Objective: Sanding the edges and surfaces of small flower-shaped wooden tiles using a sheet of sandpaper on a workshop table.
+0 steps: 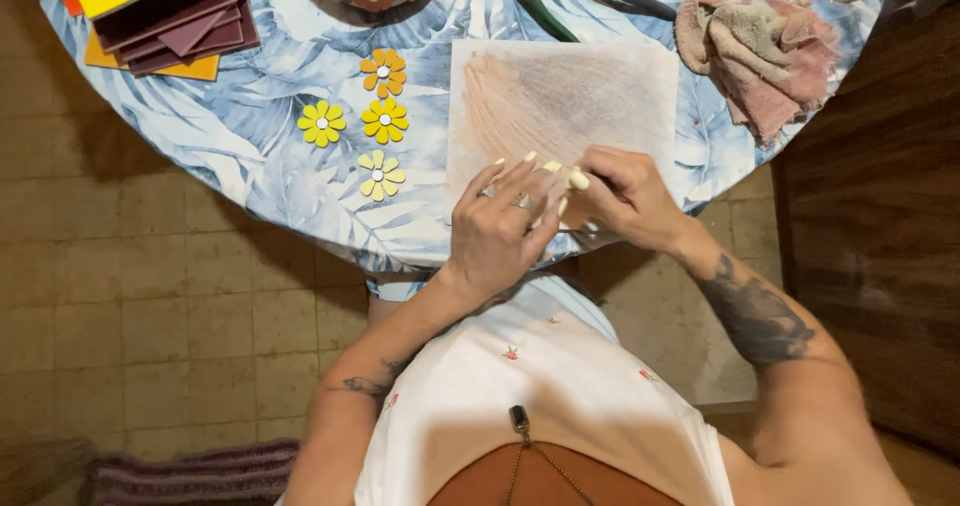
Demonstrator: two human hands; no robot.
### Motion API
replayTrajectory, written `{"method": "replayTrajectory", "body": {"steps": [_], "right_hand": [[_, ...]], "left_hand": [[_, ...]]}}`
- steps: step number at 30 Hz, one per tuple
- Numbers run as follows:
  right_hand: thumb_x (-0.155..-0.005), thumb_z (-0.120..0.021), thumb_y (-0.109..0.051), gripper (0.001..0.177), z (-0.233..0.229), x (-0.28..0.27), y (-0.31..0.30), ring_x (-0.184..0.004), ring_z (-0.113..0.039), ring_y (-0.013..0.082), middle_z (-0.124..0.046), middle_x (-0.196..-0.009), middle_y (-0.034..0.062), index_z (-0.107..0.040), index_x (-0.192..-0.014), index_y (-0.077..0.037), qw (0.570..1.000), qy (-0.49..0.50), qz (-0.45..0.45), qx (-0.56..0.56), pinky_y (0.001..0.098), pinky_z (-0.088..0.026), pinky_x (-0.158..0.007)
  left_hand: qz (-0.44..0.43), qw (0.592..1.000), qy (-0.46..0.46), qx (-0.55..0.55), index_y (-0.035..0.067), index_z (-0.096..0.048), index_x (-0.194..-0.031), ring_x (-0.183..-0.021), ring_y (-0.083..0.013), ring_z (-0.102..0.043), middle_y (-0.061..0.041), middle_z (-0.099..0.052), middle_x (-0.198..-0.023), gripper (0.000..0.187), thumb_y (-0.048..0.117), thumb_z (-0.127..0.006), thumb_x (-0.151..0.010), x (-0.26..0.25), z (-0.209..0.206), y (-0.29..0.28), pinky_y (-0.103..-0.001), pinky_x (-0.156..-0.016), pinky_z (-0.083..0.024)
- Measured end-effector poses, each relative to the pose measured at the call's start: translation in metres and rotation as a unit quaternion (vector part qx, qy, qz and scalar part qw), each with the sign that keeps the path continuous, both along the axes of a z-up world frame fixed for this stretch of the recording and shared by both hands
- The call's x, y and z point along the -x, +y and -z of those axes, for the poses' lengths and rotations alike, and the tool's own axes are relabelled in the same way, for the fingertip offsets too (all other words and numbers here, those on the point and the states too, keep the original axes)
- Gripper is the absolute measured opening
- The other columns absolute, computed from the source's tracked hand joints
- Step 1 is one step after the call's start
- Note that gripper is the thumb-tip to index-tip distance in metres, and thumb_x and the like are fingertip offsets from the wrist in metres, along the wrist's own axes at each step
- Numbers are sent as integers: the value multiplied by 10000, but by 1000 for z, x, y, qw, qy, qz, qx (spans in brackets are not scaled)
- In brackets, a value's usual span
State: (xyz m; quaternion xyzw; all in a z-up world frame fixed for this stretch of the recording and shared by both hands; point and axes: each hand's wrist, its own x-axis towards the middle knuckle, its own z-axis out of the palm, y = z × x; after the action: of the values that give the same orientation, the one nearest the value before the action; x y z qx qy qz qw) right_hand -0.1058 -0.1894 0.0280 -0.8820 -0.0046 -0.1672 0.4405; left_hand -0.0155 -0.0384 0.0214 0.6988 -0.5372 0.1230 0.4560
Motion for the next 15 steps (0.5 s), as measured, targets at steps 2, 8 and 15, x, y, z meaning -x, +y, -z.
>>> {"method": "replayTrajectory", "body": {"steps": [2, 8, 15], "right_hand": [[-878, -458, -137, 196, 33, 20, -29, -566, -489, 268, -460, -601, 116, -517, -745, -7, 996, 4, -3, 92, 340, -414, -535], [-757, -520, -150, 109, 36, 47, -51, -637, -518, 258, -422, -623, 73, -473, -685, -82, 899, 49, 21, 436, 330, -436, -538], [-783, -488, -92, 78, 24, -75, -3, -619, -495, 292, -435, -651, 93, -491, -725, -40, 942, -7, -75, 328, 374, -419, -520]], "left_hand": [[9, 998, -20, -51, 61, -632, -927, -949, -286, -581, -106, -626, -925, 254, 254, -603, -765, -1, 1, 11, -459, -910, -316], [36, 979, -62, -193, 103, -586, -1071, -1094, -355, -464, -129, -538, -1134, 512, 496, -525, -747, -7, 23, 34, -573, -991, -98], [62, 969, -59, -233, 130, -525, -1148, -1138, -355, -416, -125, -477, -1202, 585, 468, -607, -677, -11, 22, 38, -550, -1018, -80]]}}
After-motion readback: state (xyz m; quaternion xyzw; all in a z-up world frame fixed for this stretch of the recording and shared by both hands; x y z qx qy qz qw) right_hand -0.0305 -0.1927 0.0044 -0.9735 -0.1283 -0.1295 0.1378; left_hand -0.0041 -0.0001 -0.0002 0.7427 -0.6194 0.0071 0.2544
